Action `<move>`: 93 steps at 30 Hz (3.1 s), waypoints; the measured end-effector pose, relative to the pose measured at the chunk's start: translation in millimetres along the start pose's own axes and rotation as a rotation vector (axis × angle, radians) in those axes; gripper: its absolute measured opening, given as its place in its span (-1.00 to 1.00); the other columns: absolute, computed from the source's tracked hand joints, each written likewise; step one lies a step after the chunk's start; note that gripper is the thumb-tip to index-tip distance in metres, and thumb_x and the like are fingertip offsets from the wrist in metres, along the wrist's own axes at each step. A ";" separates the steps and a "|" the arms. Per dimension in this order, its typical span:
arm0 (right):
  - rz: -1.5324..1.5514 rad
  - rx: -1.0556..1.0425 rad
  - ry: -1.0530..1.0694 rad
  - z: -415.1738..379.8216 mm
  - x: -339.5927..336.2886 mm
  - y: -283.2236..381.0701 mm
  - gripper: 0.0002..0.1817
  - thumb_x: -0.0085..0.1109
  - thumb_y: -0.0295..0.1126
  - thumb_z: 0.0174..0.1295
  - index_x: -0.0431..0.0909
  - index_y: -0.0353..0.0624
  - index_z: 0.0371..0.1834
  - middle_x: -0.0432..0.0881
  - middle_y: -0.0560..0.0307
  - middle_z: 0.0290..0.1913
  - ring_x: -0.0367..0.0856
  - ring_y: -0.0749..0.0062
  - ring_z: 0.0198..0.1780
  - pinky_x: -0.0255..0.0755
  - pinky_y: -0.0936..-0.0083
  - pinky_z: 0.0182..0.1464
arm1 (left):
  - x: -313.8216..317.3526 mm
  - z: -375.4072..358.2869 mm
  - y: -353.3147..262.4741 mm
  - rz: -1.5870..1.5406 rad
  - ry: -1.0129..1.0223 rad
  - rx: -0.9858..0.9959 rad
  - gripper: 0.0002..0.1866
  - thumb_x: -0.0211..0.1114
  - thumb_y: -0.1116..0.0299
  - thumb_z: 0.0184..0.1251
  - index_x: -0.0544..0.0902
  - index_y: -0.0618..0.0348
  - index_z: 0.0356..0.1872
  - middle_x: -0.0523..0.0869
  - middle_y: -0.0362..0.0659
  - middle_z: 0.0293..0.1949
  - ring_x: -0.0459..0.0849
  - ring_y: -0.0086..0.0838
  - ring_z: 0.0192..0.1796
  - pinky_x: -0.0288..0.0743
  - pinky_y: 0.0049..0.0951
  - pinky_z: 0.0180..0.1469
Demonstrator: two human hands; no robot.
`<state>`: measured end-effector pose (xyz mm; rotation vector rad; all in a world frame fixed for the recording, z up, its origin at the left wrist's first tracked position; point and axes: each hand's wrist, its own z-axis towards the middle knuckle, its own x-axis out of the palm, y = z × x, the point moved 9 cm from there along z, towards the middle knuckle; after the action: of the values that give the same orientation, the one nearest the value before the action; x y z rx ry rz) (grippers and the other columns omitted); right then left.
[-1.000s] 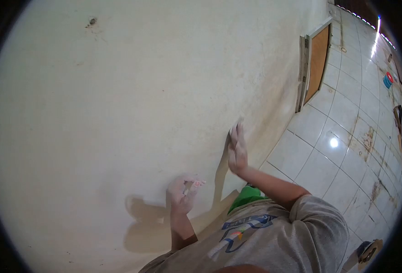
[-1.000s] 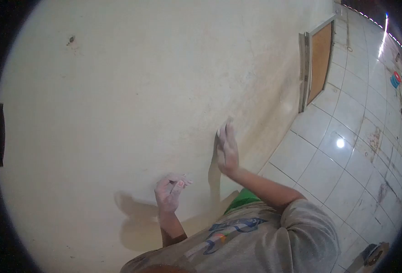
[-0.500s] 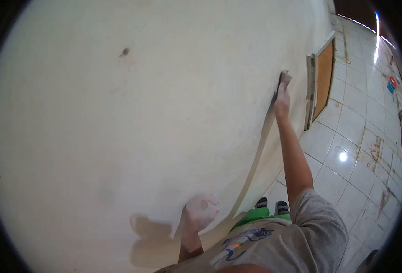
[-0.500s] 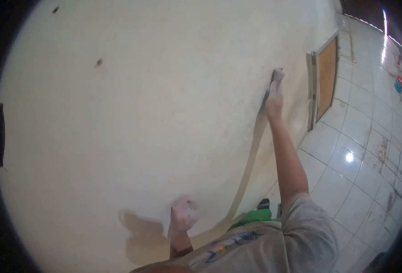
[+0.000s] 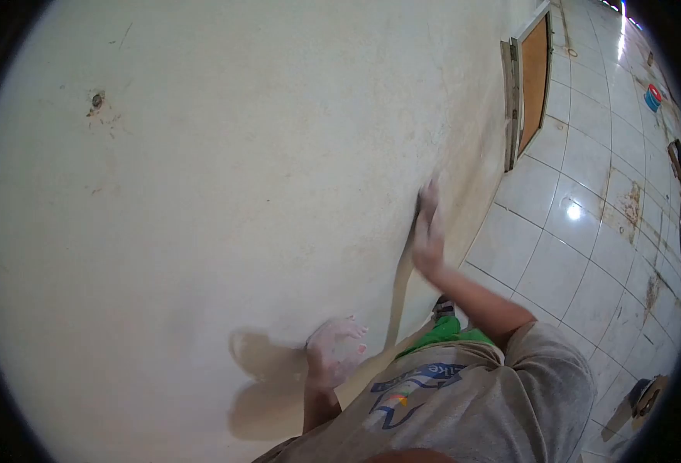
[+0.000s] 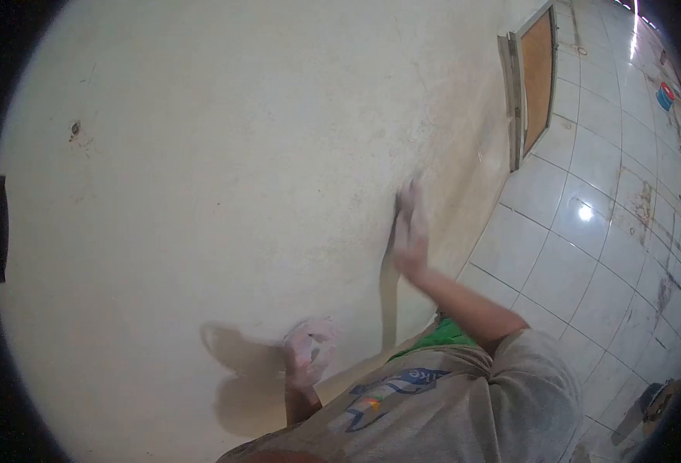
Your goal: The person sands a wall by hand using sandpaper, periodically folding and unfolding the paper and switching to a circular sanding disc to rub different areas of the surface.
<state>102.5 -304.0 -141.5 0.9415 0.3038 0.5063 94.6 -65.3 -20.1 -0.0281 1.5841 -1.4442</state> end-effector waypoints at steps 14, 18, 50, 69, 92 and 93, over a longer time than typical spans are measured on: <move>-0.038 0.008 -0.100 45.6 -36.8 -43.6 -0.49 -0.27 -0.47 0.55 0.17 -0.47 0.51 0.18 -0.27 0.56 0.10 0.04 0.61 -0.06 0.31 0.60 | -0.6 3.3 -10.5 0.054 0.041 -0.033 -0.92 0.35 0.53 0.21 0.65 0.21 -0.28 0.76 -0.09 -0.25 0.78 -0.25 -0.12 0.55 -0.18 0.22; 0.149 0.328 0.153 -112.4 0.8 -45.6 -0.48 -0.29 -0.48 0.53 0.19 -0.43 0.52 0.08 -0.24 0.61 0.00 0.05 0.64 -0.11 0.28 0.61 | -4.1 6.3 -21.7 0.117 0.057 0.051 -0.91 0.35 0.48 0.25 0.65 0.22 -0.26 0.76 -0.08 -0.24 0.76 -0.24 -0.14 0.55 -0.20 0.21; -0.037 0.644 0.119 -76.6 -95.1 -107.7 -0.46 -0.11 -0.17 0.58 0.42 -0.51 0.31 0.60 -0.21 0.25 0.50 0.25 0.32 0.27 0.39 0.38 | 7.2 14.0 -0.1 0.034 0.125 0.060 -0.79 0.34 0.29 0.35 0.66 0.26 -0.26 0.71 0.02 -0.29 0.69 -0.11 -0.17 0.53 -0.28 -0.02; 0.002 -0.181 0.202 -52.7 1.6 18.6 -0.44 -0.15 -0.66 0.32 0.33 -0.45 0.43 0.32 -0.40 0.47 0.20 -0.17 0.56 0.02 0.18 0.57 | -1.5 7.2 -13.9 -0.083 0.027 0.030 -0.89 0.32 0.44 0.36 0.64 0.28 -0.26 0.75 -0.03 -0.28 0.73 -0.24 -0.17 0.54 -0.34 -0.05; 0.004 -0.275 -0.178 -23.4 -22.8 18.1 -0.66 -0.04 -0.63 0.33 0.45 -0.46 0.17 0.50 -0.37 0.06 0.52 -0.17 0.10 0.40 0.22 0.22 | 6.8 22.8 -12.9 -0.075 0.078 -0.011 -0.89 0.32 0.40 0.37 0.64 0.23 -0.24 0.68 -0.04 -0.26 0.66 -0.17 -0.15 0.51 -0.31 -0.03; -0.156 -0.142 -0.194 -15.5 -33.1 8.1 -0.77 -0.01 -0.52 0.46 0.42 -0.38 0.11 0.53 -0.21 -0.07 0.52 0.09 -0.02 0.43 0.32 0.05 | 5.8 18.7 -10.9 -0.053 0.083 0.035 -0.88 0.32 0.39 0.37 0.64 0.22 -0.21 0.68 -0.05 -0.25 0.67 -0.19 -0.14 0.51 -0.32 -0.03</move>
<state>65.2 -307.1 -142.4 0.8141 0.1618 0.2866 97.3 -86.1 -12.1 0.0100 1.6357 -1.5313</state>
